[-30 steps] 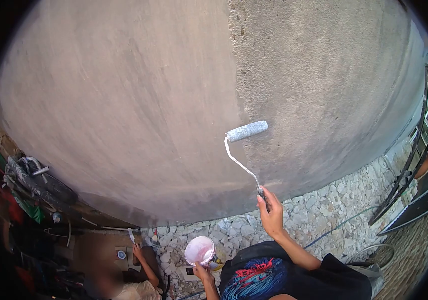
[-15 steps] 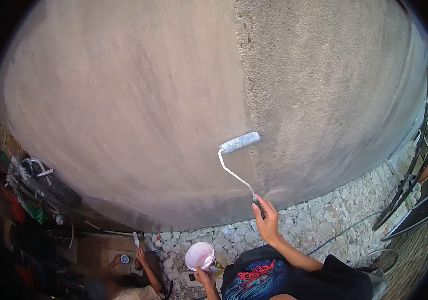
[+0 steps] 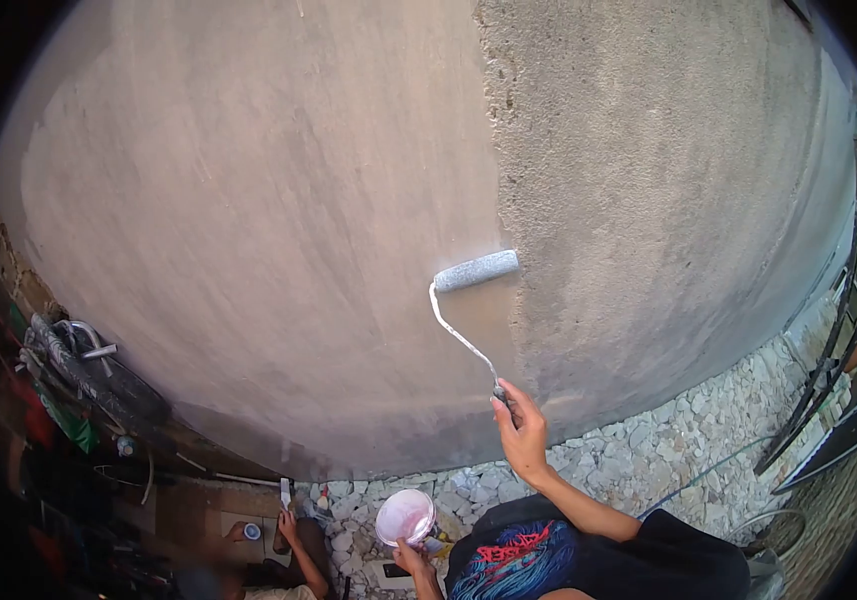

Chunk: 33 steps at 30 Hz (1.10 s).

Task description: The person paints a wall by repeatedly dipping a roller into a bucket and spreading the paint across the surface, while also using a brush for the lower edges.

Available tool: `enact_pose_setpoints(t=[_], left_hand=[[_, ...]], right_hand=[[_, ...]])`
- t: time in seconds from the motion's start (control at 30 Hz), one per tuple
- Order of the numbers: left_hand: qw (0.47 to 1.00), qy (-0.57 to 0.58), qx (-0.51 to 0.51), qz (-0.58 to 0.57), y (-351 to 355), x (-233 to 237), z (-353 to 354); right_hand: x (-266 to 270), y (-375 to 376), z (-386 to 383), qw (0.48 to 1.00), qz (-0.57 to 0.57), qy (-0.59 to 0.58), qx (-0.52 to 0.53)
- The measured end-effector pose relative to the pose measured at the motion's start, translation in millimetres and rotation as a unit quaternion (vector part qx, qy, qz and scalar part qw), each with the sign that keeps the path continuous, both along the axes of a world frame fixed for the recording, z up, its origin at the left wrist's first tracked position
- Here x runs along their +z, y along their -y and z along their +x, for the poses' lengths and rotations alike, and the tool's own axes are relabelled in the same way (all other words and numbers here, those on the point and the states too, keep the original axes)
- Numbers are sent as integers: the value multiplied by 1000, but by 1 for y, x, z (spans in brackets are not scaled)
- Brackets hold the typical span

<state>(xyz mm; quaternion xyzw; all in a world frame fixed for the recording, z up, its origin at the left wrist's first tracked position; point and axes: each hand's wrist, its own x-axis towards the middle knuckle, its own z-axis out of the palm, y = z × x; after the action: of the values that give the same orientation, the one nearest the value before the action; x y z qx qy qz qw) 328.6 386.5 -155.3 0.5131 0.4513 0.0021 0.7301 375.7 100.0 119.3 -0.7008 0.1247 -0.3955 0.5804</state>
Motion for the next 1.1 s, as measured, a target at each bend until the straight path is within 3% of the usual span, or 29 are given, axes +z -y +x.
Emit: enact_pose_setpoints(t=[0.13,0.23,0.53,0.67,0.8,1.1], left_hand=[[1000,13,-6,-7,0,1,7],[999,45,-7,8,-5,-16,11],[999,33,-11,-2,-2,4,9],[999,32,-15,-10,-3,-2,2],[999,0,-31,-9,-2,1,-8],[1000,-10,-18,9,-6,-13,-25]], right_hand=[[36,-8,15,996,77,10,45],[72,-6,33,995,48,26,80],[239,15,64,983,-44,147,100],[274,20,72,980,-72,158,99],[249,25,80,978,-87,175,79],[98,15,72,992,-18,110,62]])
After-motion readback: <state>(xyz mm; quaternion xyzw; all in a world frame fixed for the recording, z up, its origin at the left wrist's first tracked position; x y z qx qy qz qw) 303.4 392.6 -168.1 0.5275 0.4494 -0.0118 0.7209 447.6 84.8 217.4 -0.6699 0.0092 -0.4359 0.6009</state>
